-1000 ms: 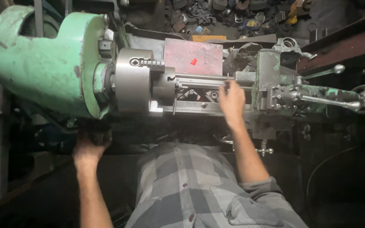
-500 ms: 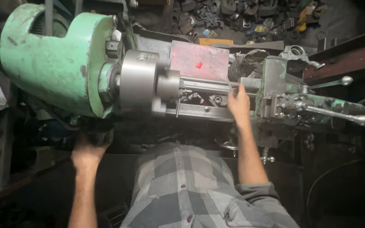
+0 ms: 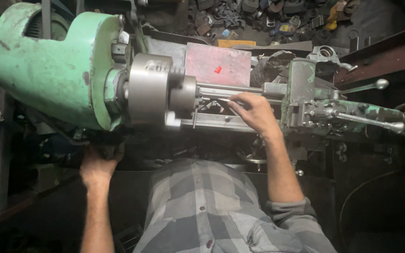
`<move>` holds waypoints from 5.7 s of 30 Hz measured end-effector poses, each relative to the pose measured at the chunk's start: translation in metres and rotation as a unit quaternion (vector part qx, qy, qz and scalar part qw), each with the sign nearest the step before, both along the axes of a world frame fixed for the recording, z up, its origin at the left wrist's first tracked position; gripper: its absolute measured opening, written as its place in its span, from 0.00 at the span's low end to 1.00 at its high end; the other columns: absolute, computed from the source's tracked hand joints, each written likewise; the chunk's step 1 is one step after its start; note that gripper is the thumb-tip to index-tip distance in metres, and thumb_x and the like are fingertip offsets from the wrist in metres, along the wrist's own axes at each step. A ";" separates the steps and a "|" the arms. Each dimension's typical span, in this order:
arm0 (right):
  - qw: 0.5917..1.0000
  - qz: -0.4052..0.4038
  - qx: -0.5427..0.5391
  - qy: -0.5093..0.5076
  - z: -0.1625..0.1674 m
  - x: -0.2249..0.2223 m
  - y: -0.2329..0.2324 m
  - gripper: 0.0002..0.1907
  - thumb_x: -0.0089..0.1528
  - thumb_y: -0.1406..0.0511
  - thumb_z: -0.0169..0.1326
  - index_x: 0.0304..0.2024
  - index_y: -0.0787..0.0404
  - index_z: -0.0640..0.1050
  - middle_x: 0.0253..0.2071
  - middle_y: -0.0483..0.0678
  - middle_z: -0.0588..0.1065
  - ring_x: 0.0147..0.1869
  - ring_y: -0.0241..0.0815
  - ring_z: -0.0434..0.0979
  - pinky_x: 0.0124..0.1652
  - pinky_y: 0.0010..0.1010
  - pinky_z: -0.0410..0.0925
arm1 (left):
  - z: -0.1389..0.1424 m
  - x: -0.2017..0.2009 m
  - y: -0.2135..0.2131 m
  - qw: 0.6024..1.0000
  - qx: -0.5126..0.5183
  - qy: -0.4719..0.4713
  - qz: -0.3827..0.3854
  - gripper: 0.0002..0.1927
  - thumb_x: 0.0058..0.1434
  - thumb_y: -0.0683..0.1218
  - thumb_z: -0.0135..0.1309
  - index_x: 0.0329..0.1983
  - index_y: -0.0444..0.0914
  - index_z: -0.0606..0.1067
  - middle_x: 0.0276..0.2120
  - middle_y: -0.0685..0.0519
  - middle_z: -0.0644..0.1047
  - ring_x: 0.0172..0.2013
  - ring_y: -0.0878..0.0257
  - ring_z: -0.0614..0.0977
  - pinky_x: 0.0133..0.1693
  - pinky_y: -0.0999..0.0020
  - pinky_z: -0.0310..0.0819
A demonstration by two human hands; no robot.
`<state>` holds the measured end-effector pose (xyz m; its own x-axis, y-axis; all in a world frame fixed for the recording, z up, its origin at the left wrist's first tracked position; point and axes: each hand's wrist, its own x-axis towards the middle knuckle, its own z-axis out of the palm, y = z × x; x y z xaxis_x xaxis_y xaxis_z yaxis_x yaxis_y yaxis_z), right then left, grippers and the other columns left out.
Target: The person handles an engine cylinder head on a cluttered workbench, fitting a small component into it. They carry a small metal part to a lathe, chuck it, and machine it while the lathe spins, operating the carriage and tool post. They then return to the workbench and wipe the cylinder head and parts with a cloth.
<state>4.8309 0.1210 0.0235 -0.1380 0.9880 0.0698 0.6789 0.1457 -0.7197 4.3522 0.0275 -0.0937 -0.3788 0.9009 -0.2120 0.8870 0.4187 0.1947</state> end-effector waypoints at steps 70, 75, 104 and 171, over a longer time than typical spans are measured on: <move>0.996 0.036 0.069 -0.043 -0.012 -0.004 0.018 0.09 0.62 0.58 0.64 0.40 0.54 0.85 0.39 0.45 0.82 0.43 0.48 0.82 0.43 0.37 0.73 | -0.041 0.028 0.000 0.988 0.131 -0.059 0.053 0.47 0.61 0.60 0.63 0.73 0.27 0.61 0.64 0.26 0.63 0.63 0.27 0.64 0.63 0.37 0.61; 0.996 0.035 0.061 -0.049 -0.010 -0.003 0.019 0.09 0.62 0.58 0.64 0.40 0.54 0.85 0.38 0.46 0.82 0.42 0.48 0.82 0.42 0.37 0.72 | -0.043 0.028 0.001 0.987 0.144 -0.050 0.044 0.48 0.61 0.60 0.64 0.73 0.26 0.60 0.67 0.25 0.61 0.62 0.25 0.63 0.62 0.36 0.60; 0.999 0.028 -0.025 -0.001 -0.001 0.001 0.017 0.11 0.61 0.57 0.63 0.40 0.55 0.85 0.37 0.46 0.82 0.37 0.45 0.83 0.36 0.32 0.75 | -0.047 0.026 0.000 0.988 0.153 -0.035 0.015 0.49 0.57 0.60 0.62 0.73 0.26 0.60 0.67 0.27 0.63 0.65 0.28 0.63 0.65 0.39 0.57; 0.990 0.009 0.058 0.130 -0.040 -0.009 0.024 0.06 0.64 0.68 0.62 0.44 0.61 0.81 0.38 0.49 0.74 0.40 0.44 0.77 0.39 0.35 0.69 | -0.025 0.016 0.000 0.995 0.078 -0.031 0.059 0.29 0.76 0.62 0.49 0.65 0.35 0.75 0.50 0.35 0.80 0.47 0.39 0.83 0.48 0.46 0.77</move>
<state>4.8217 0.1450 -0.0167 -0.1188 0.9687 0.2180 0.4689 0.2483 -0.8476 4.3681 0.0277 -0.1188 -0.4749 0.8744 -0.0997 0.8177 0.4803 0.3173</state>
